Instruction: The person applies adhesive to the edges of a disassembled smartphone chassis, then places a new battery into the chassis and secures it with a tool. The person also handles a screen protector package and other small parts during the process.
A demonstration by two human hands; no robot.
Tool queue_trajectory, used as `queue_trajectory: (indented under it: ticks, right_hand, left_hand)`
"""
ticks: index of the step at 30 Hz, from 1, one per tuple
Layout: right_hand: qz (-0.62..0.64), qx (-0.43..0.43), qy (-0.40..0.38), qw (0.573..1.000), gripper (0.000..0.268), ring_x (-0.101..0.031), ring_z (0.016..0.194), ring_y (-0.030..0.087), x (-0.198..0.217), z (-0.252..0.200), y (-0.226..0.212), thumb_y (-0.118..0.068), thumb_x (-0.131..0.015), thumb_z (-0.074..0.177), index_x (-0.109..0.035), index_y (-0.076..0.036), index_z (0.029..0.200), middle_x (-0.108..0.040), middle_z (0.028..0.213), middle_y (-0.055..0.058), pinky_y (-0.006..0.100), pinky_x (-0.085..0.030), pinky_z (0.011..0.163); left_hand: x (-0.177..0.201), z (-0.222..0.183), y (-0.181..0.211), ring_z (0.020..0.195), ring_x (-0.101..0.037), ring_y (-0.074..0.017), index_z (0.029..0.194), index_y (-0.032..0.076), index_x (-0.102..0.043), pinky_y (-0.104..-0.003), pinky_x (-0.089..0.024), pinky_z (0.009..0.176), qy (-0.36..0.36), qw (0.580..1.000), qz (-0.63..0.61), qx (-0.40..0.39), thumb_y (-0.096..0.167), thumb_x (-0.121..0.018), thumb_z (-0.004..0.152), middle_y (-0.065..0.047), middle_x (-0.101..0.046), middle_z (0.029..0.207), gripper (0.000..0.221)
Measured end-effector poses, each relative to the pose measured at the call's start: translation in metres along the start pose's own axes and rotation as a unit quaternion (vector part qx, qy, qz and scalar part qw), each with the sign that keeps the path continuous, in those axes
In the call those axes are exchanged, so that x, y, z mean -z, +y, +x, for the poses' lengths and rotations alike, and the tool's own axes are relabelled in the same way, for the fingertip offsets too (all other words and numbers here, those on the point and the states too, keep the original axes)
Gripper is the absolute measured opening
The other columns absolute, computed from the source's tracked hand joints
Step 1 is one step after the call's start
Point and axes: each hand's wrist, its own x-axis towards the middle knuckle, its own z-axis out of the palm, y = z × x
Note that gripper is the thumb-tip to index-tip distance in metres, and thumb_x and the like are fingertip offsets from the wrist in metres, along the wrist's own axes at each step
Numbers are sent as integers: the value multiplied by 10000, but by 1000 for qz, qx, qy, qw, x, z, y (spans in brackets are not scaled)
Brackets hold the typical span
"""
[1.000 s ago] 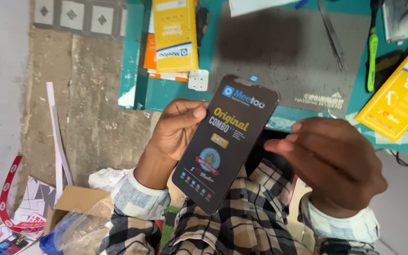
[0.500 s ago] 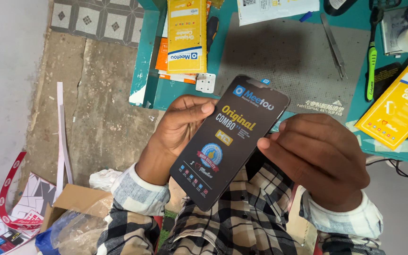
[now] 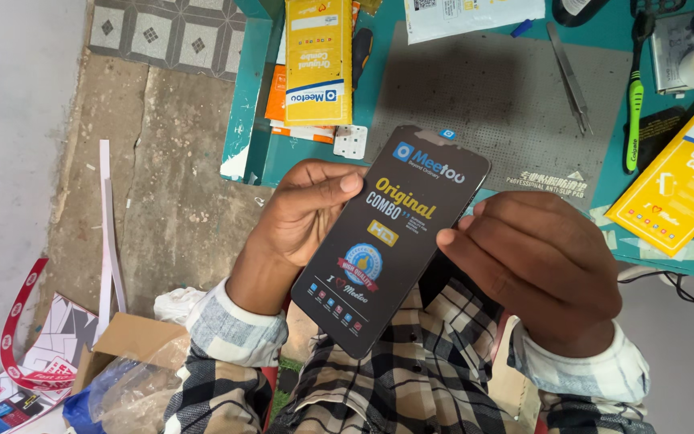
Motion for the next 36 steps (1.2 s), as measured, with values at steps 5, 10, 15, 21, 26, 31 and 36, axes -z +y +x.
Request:
queue_trajectory:
  ticks: [5,10,15,21,26,31,36]
  right_hand:
    - [-4,-11,20,1000,185,-685,899,269,-6,0,3,-18,-777,781,-751,26,958,-652,911,85,399,-627,765]
    - [-36,-14,40,998,187,-681,882,272,-12,-1,10,-6,-772,748,-750,30,929,-650,890,84,391,-624,743]
    - [-53,3,49,997,162,-677,877,269,-17,-4,19,37,-785,752,-742,30,908,-646,885,87,368,-635,739]
    - [-49,-24,53,997,161,-685,925,263,-22,-18,29,38,-800,789,-742,18,939,-664,912,87,356,-634,788]
    - [-21,-53,63,996,165,-715,910,289,-28,-39,45,41,-795,774,-735,7,924,-678,902,107,346,-606,767]
    - [30,-95,91,991,143,-746,970,305,-42,-67,64,74,-784,900,-699,26,1005,-715,996,144,342,-632,797]
    - [371,-420,209,801,358,-732,1081,273,-63,-123,62,-199,-670,1074,-575,52,1310,-710,1216,175,359,-645,915]
  left_hand:
    - [-3,-1,2,1000,-759,-277,1319,-244,-554,-320,-627,885,31,999,22,-3,26,-556,1065,-298,-717,1153,371]
    - [-8,-2,2,988,-757,-268,1345,-245,-542,-314,-632,855,40,998,43,-35,7,-545,1087,-295,-717,1157,361]
    - [-8,-1,-3,917,-762,-238,1367,-225,-541,-305,-646,782,39,995,81,-49,17,-530,1093,-269,-728,1119,366]
    - [-2,7,-14,809,-761,-213,1394,-214,-534,-294,-641,674,27,993,99,-62,60,-533,1117,-245,-736,1045,389]
    - [1,13,-25,812,-769,-215,1401,-194,-511,-306,-652,665,39,993,106,-45,91,-511,1094,-222,-739,1020,419]
    - [10,20,-38,812,-755,-217,1447,-179,-522,-306,-642,669,50,989,119,-73,92,-507,1134,-217,-733,1009,414]
    - [13,29,-58,827,-771,-234,1416,-104,-541,-332,-661,679,86,983,154,-56,152,-503,1087,-198,-753,1031,419]
